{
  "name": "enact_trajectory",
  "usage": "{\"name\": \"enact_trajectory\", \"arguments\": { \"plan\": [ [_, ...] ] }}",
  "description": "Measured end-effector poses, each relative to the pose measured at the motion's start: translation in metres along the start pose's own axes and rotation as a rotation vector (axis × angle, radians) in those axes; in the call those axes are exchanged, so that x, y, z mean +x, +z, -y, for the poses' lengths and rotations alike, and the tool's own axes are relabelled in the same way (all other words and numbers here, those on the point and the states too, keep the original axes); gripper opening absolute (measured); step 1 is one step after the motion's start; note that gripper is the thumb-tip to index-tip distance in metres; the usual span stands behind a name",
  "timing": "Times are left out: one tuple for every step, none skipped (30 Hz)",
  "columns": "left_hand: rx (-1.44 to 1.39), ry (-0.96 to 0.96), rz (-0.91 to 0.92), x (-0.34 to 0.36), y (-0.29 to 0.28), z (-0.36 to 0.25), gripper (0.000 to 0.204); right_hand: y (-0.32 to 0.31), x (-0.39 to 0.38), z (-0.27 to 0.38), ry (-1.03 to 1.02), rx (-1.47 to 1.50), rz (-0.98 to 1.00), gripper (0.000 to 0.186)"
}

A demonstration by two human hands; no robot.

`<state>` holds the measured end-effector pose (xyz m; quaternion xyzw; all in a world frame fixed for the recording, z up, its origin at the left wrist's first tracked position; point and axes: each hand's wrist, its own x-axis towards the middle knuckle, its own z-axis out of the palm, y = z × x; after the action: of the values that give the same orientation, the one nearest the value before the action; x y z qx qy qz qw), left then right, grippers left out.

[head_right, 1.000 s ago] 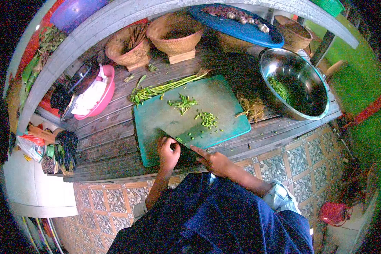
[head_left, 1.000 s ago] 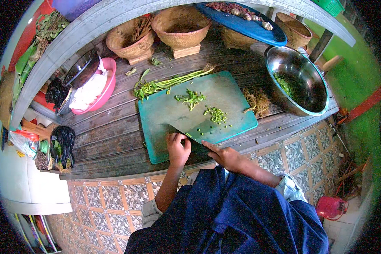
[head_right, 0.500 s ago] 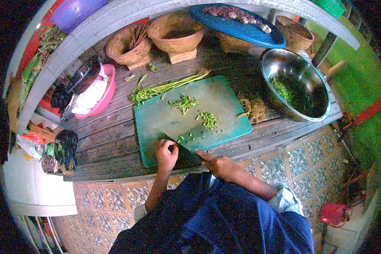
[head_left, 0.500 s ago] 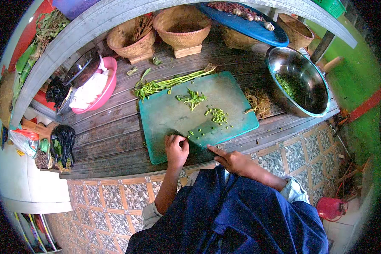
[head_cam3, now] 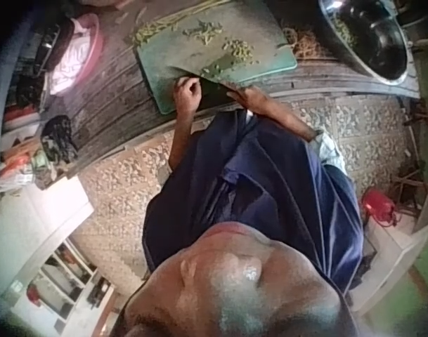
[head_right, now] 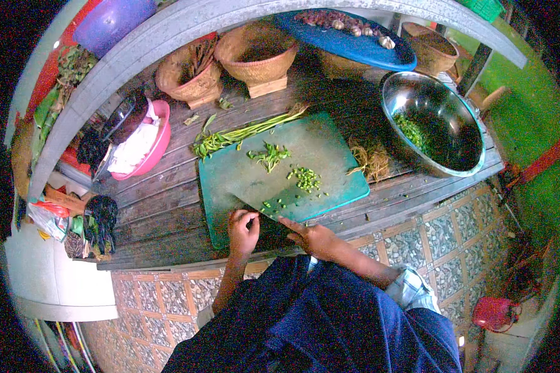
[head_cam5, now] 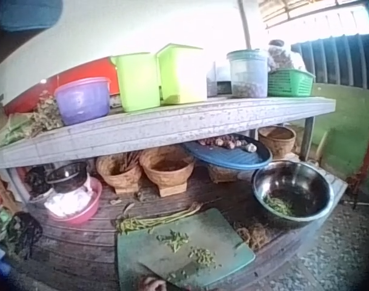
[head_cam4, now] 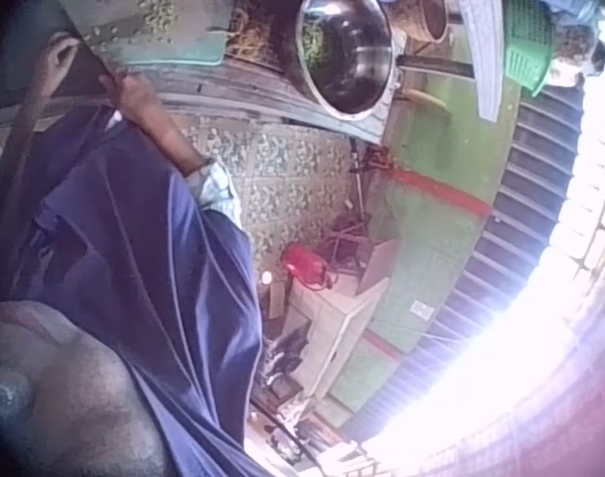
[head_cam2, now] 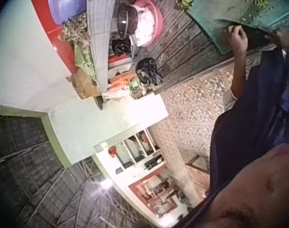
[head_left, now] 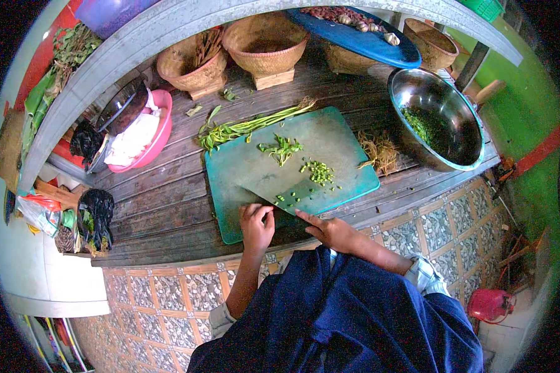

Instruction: Chopping green vegetable stalks on a cutting board using a knife.

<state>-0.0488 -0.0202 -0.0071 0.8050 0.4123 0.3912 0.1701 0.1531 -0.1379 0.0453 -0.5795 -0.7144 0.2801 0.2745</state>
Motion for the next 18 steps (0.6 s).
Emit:
{"name": "enact_trajectory", "arguments": {
  "plan": [
    [0.0, 0.003, 0.0, 0.002, -0.001, -0.003, 0.011, -0.004, -0.004, -0.001, 0.037, -0.013, 0.049, 0.05],
    [0.006, 0.009, 0.019, 0.004, -0.003, -0.006, 0.011, -0.004, -0.008, -0.007, 0.038, -0.013, 0.046, 0.05],
    [0.01, 0.015, 0.039, 0.007, -0.003, -0.009, 0.01, -0.002, -0.013, -0.017, -0.049, -0.006, -0.114, 0.05],
    [0.019, 0.014, 0.053, 0.007, -0.004, -0.011, 0.01, -0.005, -0.016, -0.018, -0.141, 0.003, -0.266, 0.05],
    [-0.031, -0.002, 0.063, 0.009, 0.0, -0.011, 0.009, -0.012, -0.025, -0.018, 0.101, -0.061, -0.15, 0.053],
    [-0.031, -0.006, 0.062, 0.01, 0.003, -0.01, 0.009, -0.015, -0.029, -0.016, 0.101, -0.061, -0.147, 0.053],
    [-0.051, 0.021, 0.07, 0.012, 0.007, -0.008, 0.009, -0.02, -0.031, -0.012, 0.169, -0.059, -0.131, 0.054],
    [-0.07, 0.048, 0.078, 0.013, 0.011, -0.007, 0.008, -0.024, -0.033, -0.008, 0.238, -0.057, -0.115, 0.055],
    [-0.075, 0.05, 0.054, 0.014, 0.016, -0.006, 0.007, -0.027, -0.035, -0.002, 0.237, -0.057, -0.112, 0.055],
    [-0.08, 0.055, 0.06, 0.016, 0.02, -0.005, 0.007, -0.029, -0.037, 0.004, 0.214, -0.077, -0.059, 0.052],
    [-0.05, 0.049, 0.064, 0.017, 0.022, -0.003, 0.007, -0.029, -0.037, 0.007, 0.189, -0.096, -0.006, 0.049],
    [-0.018, 0.043, 0.067, 0.018, 0.024, -0.002, 0.007, -0.029, -0.037, 0.008, 0.193, -0.095, -0.008, 0.049],
    [-0.021, 0.046, 0.072, 0.02, 0.025, -0.005, 0.007, -0.029, -0.036, 0.007, 0.138, -0.069, -0.071, 0.048],
    [-0.021, 0.066, 0.07, 0.022, 0.025, -0.009, 0.007, -0.029, -0.036, 0.007, 0.081, -0.043, -0.133, 0.047],
    [-0.02, 0.086, 0.066, 0.024, 0.024, -0.012, 0.007, -0.027, -0.036, 0.003, 0.085, -0.042, -0.134, 0.047],
    [-0.019, 0.085, 0.066, 0.023, 0.025, -0.01, 0.007, -0.025, -0.034, -0.001, 0.04, -0.039, -0.153, 0.048],
    [-0.026, 0.083, 0.056, 0.022, 0.026, -0.009, 0.008, -0.023, -0.033, -0.004, -0.006, -0.036, -0.172, 0.049],
    [-0.032, 0.08, 0.046, 0.021, 0.026, -0.007, 0.008, -0.021, -0.032, -0.005, -0.008, -0.036, -0.17, 0.049]
  ]
}}
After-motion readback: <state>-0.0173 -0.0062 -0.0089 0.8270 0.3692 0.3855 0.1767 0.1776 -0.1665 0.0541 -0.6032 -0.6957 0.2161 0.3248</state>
